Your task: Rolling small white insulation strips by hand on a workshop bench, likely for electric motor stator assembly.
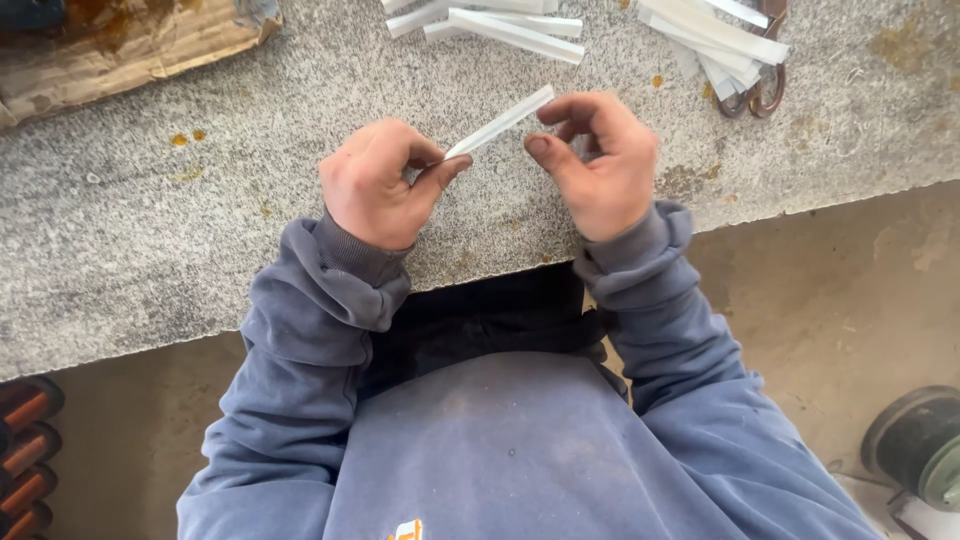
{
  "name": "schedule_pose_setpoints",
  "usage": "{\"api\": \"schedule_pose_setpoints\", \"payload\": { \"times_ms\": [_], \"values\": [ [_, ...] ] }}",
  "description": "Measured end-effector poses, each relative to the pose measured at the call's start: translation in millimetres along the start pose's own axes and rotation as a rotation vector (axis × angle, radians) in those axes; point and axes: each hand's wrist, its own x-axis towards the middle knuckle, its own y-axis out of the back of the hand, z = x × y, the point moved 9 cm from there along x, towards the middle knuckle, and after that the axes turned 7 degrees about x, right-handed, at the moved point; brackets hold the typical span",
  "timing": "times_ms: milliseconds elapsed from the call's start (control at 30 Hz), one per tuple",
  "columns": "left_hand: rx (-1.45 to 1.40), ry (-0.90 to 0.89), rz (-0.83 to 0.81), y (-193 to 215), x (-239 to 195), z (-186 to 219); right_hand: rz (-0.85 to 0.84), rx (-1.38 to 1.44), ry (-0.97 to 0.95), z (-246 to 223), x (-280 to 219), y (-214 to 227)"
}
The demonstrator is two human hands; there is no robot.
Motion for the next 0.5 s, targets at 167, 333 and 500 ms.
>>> {"api": "schedule_pose_setpoints", "payload": {
  "times_ms": [167, 333, 500],
  "values": [
    [-0.125, 0.128, 0.082, 2, -3, -7, -0.004, 0.432, -0.212, 9, 7, -35],
    [-0.184, 0.177, 0.073, 5, -1, -13, 0.097, 0.758, -0.15, 7, 5, -57],
    [-0.177, 0.033, 0.001, 4, -8, -13, -0.02, 0.939, -0.203, 16, 4, -61]
  ]
}}
